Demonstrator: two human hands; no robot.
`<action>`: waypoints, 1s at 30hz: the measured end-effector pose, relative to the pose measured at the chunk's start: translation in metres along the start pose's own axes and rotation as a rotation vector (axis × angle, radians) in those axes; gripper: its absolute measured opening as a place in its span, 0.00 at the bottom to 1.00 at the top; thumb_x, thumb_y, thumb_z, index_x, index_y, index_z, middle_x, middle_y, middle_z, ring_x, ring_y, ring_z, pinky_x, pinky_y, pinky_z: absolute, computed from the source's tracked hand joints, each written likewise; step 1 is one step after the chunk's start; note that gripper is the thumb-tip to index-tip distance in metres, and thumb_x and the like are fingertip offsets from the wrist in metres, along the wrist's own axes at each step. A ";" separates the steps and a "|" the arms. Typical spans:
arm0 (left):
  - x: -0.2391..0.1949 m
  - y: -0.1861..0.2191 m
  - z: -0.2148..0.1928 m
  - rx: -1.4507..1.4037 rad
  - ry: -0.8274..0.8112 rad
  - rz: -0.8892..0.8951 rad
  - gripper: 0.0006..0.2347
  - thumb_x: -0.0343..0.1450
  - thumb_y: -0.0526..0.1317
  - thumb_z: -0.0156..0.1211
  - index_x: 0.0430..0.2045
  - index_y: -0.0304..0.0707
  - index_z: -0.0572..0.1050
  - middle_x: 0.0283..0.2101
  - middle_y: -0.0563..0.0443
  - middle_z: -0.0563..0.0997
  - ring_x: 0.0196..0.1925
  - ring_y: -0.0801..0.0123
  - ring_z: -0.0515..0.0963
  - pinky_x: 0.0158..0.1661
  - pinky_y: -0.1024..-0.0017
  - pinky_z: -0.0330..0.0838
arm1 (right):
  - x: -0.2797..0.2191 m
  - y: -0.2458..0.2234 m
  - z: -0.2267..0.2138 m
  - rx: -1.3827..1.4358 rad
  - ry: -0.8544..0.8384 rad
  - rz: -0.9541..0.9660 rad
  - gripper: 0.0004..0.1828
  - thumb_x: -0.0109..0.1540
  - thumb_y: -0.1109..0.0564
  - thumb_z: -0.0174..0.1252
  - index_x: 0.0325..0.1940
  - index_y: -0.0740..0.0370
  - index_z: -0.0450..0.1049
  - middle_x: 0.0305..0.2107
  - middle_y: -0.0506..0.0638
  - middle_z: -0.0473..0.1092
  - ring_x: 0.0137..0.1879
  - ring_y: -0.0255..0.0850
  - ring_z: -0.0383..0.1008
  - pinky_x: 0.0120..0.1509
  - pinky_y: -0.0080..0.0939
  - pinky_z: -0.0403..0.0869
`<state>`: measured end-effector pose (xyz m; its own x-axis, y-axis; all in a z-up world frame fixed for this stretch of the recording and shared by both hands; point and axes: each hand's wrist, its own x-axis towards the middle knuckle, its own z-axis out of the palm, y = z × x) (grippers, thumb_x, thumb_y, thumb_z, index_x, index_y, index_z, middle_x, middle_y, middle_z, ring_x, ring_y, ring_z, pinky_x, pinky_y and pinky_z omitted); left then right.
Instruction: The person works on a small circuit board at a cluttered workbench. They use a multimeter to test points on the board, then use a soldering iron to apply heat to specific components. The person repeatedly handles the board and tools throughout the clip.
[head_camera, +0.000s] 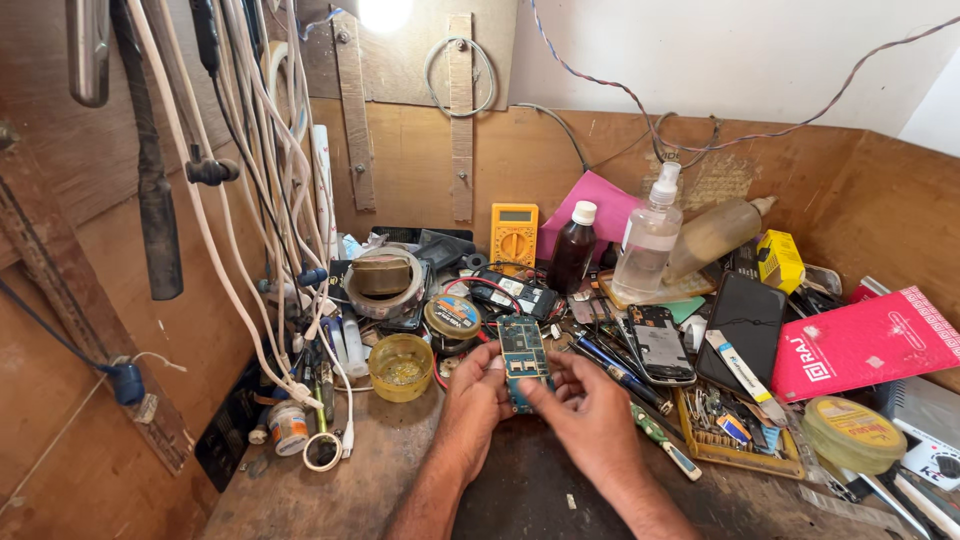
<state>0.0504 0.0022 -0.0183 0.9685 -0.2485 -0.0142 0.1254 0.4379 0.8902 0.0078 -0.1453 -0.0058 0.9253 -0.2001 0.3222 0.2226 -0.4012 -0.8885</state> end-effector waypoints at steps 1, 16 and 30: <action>-0.001 0.000 0.001 -0.005 -0.023 0.020 0.14 0.77 0.41 0.44 0.53 0.40 0.75 0.39 0.55 0.84 0.33 0.81 0.79 0.33 0.79 0.75 | -0.004 -0.004 0.001 -0.088 0.026 -0.072 0.34 0.52 0.50 0.74 0.57 0.68 0.75 0.32 0.52 0.75 0.34 0.35 0.72 0.37 0.36 0.74; -0.027 0.020 0.019 0.569 0.538 0.565 0.15 0.75 0.47 0.56 0.32 0.29 0.74 0.27 0.45 0.80 0.28 0.65 0.79 0.31 0.65 0.74 | -0.027 -0.034 -0.022 -0.663 0.100 0.061 0.43 0.46 0.39 0.74 0.60 0.60 0.76 0.43 0.60 0.71 0.54 0.54 0.72 0.61 0.52 0.71; -0.007 0.058 0.020 0.991 0.504 0.938 0.14 0.70 0.34 0.58 0.50 0.30 0.70 0.49 0.37 0.75 0.55 0.52 0.74 0.56 0.56 0.67 | -0.025 -0.021 -0.019 -0.597 0.160 -0.088 0.36 0.54 0.36 0.66 0.59 0.60 0.76 0.44 0.59 0.71 0.55 0.56 0.71 0.60 0.54 0.70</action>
<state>0.0471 0.0123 0.0422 0.6068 0.2028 0.7686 -0.5781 -0.5510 0.6018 -0.0261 -0.1486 0.0114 0.8432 -0.2565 0.4725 0.0433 -0.8436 -0.5352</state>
